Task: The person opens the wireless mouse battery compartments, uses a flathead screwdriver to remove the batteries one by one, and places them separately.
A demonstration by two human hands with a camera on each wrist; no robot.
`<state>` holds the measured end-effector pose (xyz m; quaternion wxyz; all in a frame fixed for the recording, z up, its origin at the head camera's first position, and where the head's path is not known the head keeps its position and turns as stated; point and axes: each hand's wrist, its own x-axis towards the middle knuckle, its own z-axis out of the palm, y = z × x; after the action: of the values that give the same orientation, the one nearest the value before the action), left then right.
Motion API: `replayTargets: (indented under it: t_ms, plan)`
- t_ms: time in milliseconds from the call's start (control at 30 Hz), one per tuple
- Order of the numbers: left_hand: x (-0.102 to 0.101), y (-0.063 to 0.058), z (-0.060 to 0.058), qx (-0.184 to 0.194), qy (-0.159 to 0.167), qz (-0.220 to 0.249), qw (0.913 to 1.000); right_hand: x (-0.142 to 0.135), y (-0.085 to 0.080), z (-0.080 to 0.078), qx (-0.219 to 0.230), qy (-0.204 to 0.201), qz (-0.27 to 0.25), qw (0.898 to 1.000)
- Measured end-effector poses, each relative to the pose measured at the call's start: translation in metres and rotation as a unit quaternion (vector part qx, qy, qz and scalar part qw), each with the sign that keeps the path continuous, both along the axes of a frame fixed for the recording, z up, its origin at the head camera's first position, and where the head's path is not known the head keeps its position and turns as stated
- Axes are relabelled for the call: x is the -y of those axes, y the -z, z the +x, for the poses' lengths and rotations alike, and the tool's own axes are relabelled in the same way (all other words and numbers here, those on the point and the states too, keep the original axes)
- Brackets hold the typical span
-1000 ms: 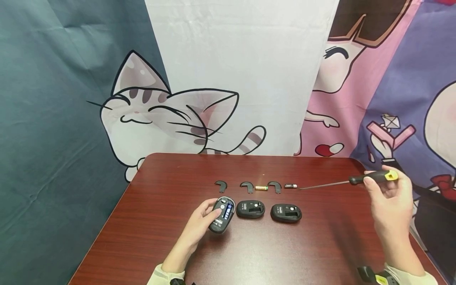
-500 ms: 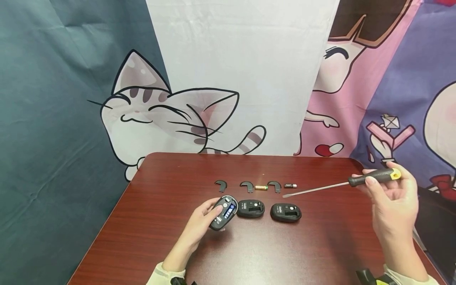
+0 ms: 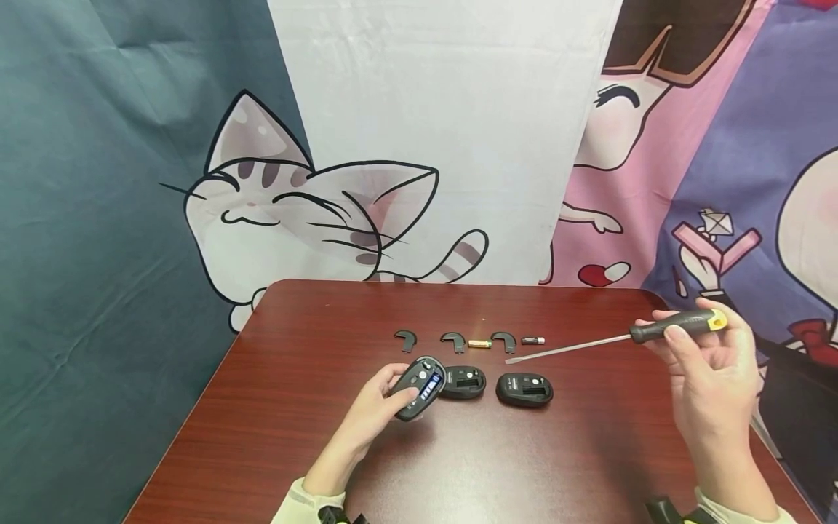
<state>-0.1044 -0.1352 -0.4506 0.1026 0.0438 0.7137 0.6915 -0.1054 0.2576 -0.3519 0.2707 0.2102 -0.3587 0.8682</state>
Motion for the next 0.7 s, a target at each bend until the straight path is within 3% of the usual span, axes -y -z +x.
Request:
replayTargets:
  t_ms: [167, 267, 333, 533, 700]
  plan:
    - [-0.003, -0.001, -0.001, -0.009, 0.003, -0.004, 0.9999, 0.008, 0.001, 0.004, 0.003, -0.004, 0.025, 1.0]
    - [-0.005, -0.003, -0.001, -0.014, 0.013, 0.004, 0.9998, 0.013, 0.002, 0.007, -0.015, -0.037, 0.02, 0.999]
    - [-0.006, -0.003, -0.001, -0.014, 0.021, 0.012, 0.9996, 0.017, 0.002, 0.009, -0.021, -0.038, 0.039, 0.998]
    - [-0.012, -0.004, -0.002, -0.012, 0.012, 0.004, 0.9999, 0.03, 0.003, 0.017, -0.035, -0.013, 0.097, 0.995]
    - [-0.016, -0.004, -0.004, -0.011, 0.0, -0.002, 0.9999, 0.037, 0.005, 0.023, -0.031, 0.019, 0.167, 0.985]
